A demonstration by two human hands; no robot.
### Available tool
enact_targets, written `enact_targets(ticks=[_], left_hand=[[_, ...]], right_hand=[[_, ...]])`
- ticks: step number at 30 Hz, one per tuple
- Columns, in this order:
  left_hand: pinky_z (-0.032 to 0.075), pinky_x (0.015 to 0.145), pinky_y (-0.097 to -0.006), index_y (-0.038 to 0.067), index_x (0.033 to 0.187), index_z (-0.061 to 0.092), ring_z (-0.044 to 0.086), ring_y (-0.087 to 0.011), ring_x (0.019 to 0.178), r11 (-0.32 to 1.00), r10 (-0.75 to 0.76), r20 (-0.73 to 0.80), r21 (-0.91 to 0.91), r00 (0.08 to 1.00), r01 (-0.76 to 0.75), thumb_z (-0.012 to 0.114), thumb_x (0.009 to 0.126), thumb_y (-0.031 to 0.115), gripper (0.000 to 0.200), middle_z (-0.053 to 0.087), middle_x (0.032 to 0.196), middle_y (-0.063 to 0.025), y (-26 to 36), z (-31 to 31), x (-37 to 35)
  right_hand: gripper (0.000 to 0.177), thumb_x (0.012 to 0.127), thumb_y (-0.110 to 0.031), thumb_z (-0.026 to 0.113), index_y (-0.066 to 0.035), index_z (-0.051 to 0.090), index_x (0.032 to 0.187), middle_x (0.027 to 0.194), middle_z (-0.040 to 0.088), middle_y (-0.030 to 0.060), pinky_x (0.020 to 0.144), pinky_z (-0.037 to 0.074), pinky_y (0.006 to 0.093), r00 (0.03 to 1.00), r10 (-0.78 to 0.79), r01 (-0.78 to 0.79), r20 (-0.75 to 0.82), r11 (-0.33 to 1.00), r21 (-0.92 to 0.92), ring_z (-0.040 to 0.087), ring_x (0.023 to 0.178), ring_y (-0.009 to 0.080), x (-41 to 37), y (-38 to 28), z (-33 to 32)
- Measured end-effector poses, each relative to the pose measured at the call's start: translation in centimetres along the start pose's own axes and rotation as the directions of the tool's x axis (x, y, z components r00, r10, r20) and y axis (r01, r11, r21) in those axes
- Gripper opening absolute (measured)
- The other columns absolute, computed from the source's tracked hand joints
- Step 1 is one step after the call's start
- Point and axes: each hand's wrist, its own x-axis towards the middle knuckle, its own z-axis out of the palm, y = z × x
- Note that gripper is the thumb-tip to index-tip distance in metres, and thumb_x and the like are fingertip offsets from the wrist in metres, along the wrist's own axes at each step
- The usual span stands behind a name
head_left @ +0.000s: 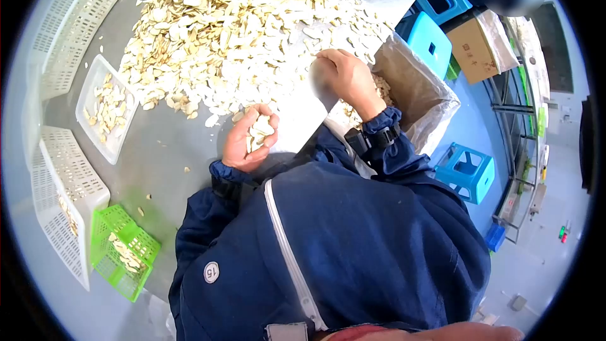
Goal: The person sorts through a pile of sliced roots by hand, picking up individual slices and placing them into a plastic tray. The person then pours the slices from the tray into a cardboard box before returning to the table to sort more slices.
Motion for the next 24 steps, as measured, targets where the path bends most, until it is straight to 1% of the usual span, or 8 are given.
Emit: enact_targets(ticks=[3, 6, 11, 13, 15, 18, 21, 24], left_hand=[[0.036, 0.033, -0.0178, 0.005, 0.12, 0.054, 0.059, -0.016, 0.072, 1.0, 0.002, -0.011, -0.003, 1.0, -0.002, 0.043, 0.113, 0.033, 0.03, 0.058, 0.107, -0.0156, 0.0, 0.1, 0.1], [0.037, 0.033, -0.018, 0.005, 0.12, 0.054, 0.06, -0.0166, 0.072, 1.0, -0.001, -0.015, -0.015, 1.0, 0.0, 0.042, 0.113, 0.032, 0.03, 0.059, 0.107, -0.0161, -0.1, 0.2, 0.1], [0.037, 0.032, -0.0181, 0.004, 0.121, 0.053, 0.061, -0.0172, 0.074, 1.0, 0.001, -0.033, 0.005, 0.999, -0.001, 0.041, 0.114, 0.032, 0.032, 0.059, 0.106, -0.0164, 0.0, 0.4, 0.1], [0.037, 0.033, -0.018, 0.003, 0.121, 0.053, 0.061, -0.0172, 0.074, 1.0, -0.004, -0.03, -0.008, 1.0, 0.004, 0.041, 0.114, 0.032, 0.032, 0.058, 0.106, -0.0164, 0.0, 0.3, 0.1], [0.037, 0.033, -0.0181, 0.003, 0.122, 0.053, 0.061, -0.0171, 0.073, 1.0, -0.005, -0.025, -0.018, 1.0, 0.004, 0.04, 0.114, 0.032, 0.032, 0.058, 0.106, -0.0163, 0.1, 0.4, 0.2], [0.037, 0.033, -0.0183, 0.003, 0.122, 0.053, 0.06, -0.0168, 0.072, 1.0, -0.001, -0.015, -0.023, 1.0, 0.001, 0.04, 0.114, 0.032, 0.032, 0.058, 0.107, -0.0161, -0.1, 0.2, 0.0], [0.037, 0.033, -0.0184, 0.004, 0.122, 0.053, 0.06, -0.0165, 0.072, 1.0, -0.002, 0.002, -0.017, 1.0, 0.002, 0.039, 0.114, 0.032, 0.032, 0.058, 0.107, -0.0158, -0.1, 0.1, 0.2], [0.037, 0.033, -0.0184, 0.004, 0.122, 0.053, 0.059, -0.0163, 0.071, 1.0, 0.004, -0.005, -0.017, 1.0, -0.004, 0.039, 0.114, 0.031, 0.032, 0.058, 0.107, -0.0157, 0.0, 0.2, 0.0]], right_hand=[[0.028, 0.096, -0.023, 0.068, -0.006, 0.075, 0.117, 0.091, 0.075, 0.0138, 0.076, 0.057, 0.0371, 0.976, 0.187, -0.208, 0.11, 0.948, 0.24, 0.073, 0.081, 0.0274, 0.1, -1.0, -0.9], [0.032, 0.099, -0.023, 0.065, -0.005, 0.072, 0.124, 0.089, 0.075, 0.0106, 0.075, 0.056, 0.0317, 0.953, 0.212, -0.279, 0.217, 0.893, 0.353, 0.072, 0.079, 0.0186, 0.0, -0.4, -1.1], [0.035, 0.1, -0.026, 0.065, -0.005, 0.07, 0.127, 0.09, 0.074, 0.0078, 0.077, 0.055, 0.0304, 0.942, 0.181, -0.299, 0.281, 0.834, 0.465, 0.069, 0.083, 0.0141, -0.4, -2.6, -0.7], [0.031, 0.1, -0.025, 0.065, -0.005, 0.072, 0.123, 0.092, 0.074, 0.0096, 0.079, 0.056, 0.0318, 0.937, 0.163, -0.278, 0.308, 0.884, 0.376, 0.07, 0.084, 0.0174, -1.1, -3.5, -1.1], [0.031, 0.099, -0.026, 0.066, -0.005, 0.073, 0.121, 0.097, 0.075, 0.0136, 0.08, 0.056, 0.0348, 0.961, 0.021, -0.116, 0.277, 0.936, 0.331, 0.072, 0.086, 0.023, -1.0, -2.6, -0.6], [0.028, 0.098, -0.029, 0.067, -0.009, 0.076, 0.115, 0.098, 0.073, 0.0162, 0.08, 0.056, 0.0433, 0.996, 0.042, -0.048, 0.079, 0.996, 0.07, 0.071, 0.087, 0.0351, 1.4, -1.2, -0.3], [0.021, 0.092, -0.025, 0.07, -0.015, 0.078, 0.108, 0.103, 0.072, 0.0091, 0.084, 0.055, 0.0445, 0.983, -0.113, 0.082, -0.142, 0.975, -0.208, 0.067, 0.1, 0.0318, 4.4, 1.7, 1.0], [0.018, 0.089, -0.023, 0.071, -0.016, 0.078, 0.104, 0.106, 0.072, 0.0056, 0.087, 0.053, 0.0434, 0.959, -0.247, 0.182, -0.141, 0.913, -0.365, 0.064, 0.105, 0.03, 6.1, 2.0, 1.7]])
